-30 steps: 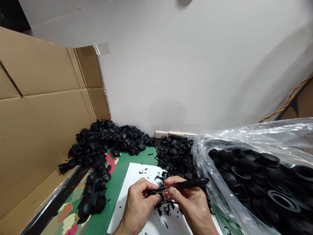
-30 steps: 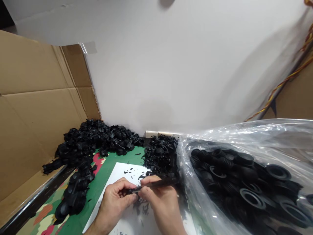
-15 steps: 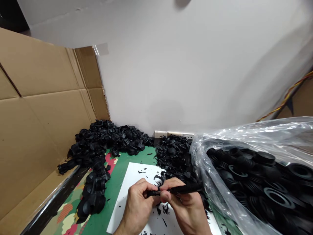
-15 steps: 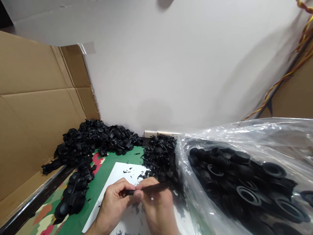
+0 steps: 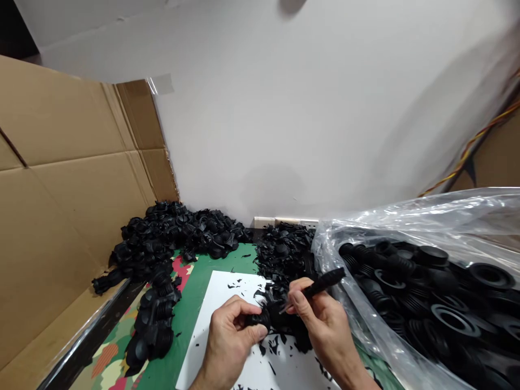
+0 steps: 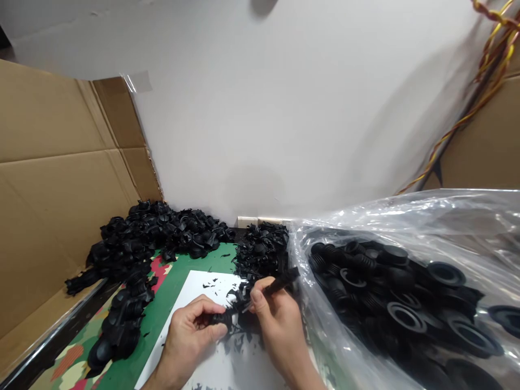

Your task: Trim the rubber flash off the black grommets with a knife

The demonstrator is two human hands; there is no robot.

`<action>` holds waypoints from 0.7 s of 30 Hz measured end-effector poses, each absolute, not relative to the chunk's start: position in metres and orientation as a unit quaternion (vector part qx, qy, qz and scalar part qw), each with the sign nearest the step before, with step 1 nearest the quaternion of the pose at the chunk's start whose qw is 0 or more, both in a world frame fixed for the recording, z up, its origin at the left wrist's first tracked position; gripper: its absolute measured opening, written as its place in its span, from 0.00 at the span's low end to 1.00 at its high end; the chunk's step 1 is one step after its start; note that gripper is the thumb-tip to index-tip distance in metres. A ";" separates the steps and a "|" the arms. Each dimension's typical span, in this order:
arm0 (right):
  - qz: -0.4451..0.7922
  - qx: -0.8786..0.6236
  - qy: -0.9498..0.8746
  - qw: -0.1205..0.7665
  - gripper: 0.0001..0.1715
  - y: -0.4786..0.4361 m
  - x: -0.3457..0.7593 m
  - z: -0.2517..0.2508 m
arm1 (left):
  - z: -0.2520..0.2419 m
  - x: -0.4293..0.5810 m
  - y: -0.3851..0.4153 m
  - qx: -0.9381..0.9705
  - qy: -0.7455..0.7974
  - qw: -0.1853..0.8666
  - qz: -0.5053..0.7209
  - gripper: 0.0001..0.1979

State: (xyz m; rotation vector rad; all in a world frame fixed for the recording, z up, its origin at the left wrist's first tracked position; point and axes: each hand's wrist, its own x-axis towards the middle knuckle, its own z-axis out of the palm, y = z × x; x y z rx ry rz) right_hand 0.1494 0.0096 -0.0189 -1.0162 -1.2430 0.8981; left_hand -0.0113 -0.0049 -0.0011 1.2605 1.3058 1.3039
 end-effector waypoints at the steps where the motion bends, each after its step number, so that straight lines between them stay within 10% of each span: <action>1: 0.405 -0.430 -0.541 0.599 0.18 0.008 0.148 -0.018 | -0.001 -0.011 -0.005 0.506 0.527 0.435 0.526 0.09; 21: 0.537 -0.423 -0.501 0.531 0.23 0.005 0.137 -0.009 | -0.003 -0.011 0.000 0.498 0.518 0.432 0.545 0.10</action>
